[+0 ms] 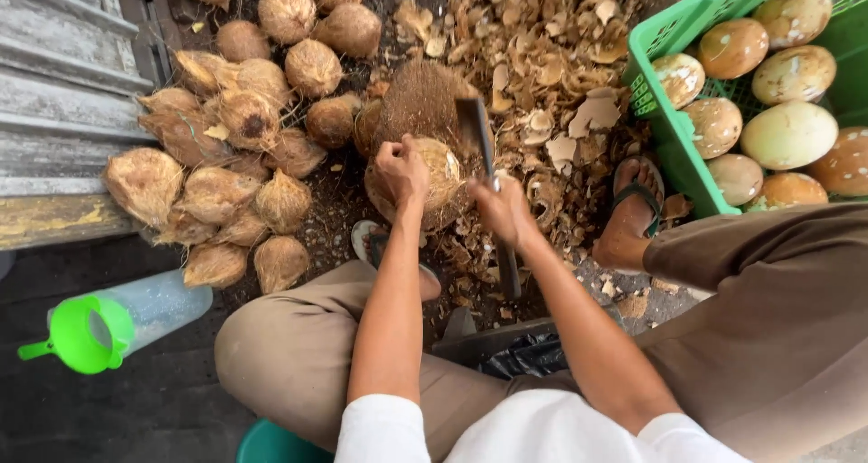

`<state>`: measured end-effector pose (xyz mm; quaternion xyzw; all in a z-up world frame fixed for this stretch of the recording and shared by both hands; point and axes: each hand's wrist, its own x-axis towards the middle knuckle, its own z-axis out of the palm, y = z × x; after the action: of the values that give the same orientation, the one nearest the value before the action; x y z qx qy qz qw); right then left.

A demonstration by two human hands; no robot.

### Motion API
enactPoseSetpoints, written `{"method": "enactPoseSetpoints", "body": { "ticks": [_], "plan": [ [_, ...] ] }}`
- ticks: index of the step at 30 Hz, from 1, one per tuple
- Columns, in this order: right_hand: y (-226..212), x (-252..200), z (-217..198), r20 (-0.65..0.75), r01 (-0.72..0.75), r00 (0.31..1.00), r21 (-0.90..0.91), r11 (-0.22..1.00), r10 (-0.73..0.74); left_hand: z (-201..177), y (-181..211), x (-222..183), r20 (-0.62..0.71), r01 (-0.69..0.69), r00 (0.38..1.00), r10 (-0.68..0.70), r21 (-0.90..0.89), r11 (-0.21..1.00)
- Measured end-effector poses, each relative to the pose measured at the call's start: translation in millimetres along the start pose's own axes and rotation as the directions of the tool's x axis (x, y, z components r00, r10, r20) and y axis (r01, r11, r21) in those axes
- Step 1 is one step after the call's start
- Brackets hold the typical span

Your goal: Peeling the outer husk of a coconut using a knife

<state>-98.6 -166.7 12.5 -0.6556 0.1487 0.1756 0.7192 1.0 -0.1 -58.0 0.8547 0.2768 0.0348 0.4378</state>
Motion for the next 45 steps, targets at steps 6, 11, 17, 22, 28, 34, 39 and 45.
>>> {"method": "enactPoseSetpoints", "body": {
  "ticks": [6,11,17,22,28,34,39,45],
  "plan": [
    [22,2,-16,-0.043,0.048,0.998,-0.121,0.992,-0.053,-74,59,-60,0.225,-0.004,0.974,-0.013,0.076,0.997],
    [4,-17,-16,-0.015,0.132,0.991,-0.145,0.981,-0.135,-51,18,-50,0.117,0.01,0.993,0.014,-0.203,0.979],
    [-6,-28,-17,-0.049,0.331,0.94,-0.115,0.937,-0.338,-34,12,-59,0.173,-0.033,0.984,0.047,-0.086,0.996],
    [22,-29,-1,-0.034,0.327,0.945,0.046,0.944,-0.326,-18,-3,-51,0.072,0.001,0.997,0.007,-0.12,0.993],
    [-31,-38,-1,0.033,0.346,0.935,0.144,0.927,-0.354,-20,5,-50,0.038,0.064,0.997,-0.063,-0.038,0.997],
    [3,-20,1,-0.129,0.468,0.881,0.087,0.88,-0.455,-12,8,-47,0.019,0.058,0.998,-0.059,0.021,0.998],
    [-17,-25,0,0.032,0.356,0.933,0.074,0.932,-0.359,-6,2,-41,0.019,0.048,0.999,-0.049,0.058,0.997],
    [2,-15,1,-0.081,0.363,0.927,-0.052,0.93,-0.367,-15,23,-48,0.036,0.022,0.999,-0.024,0.04,0.999]
  ]
}}
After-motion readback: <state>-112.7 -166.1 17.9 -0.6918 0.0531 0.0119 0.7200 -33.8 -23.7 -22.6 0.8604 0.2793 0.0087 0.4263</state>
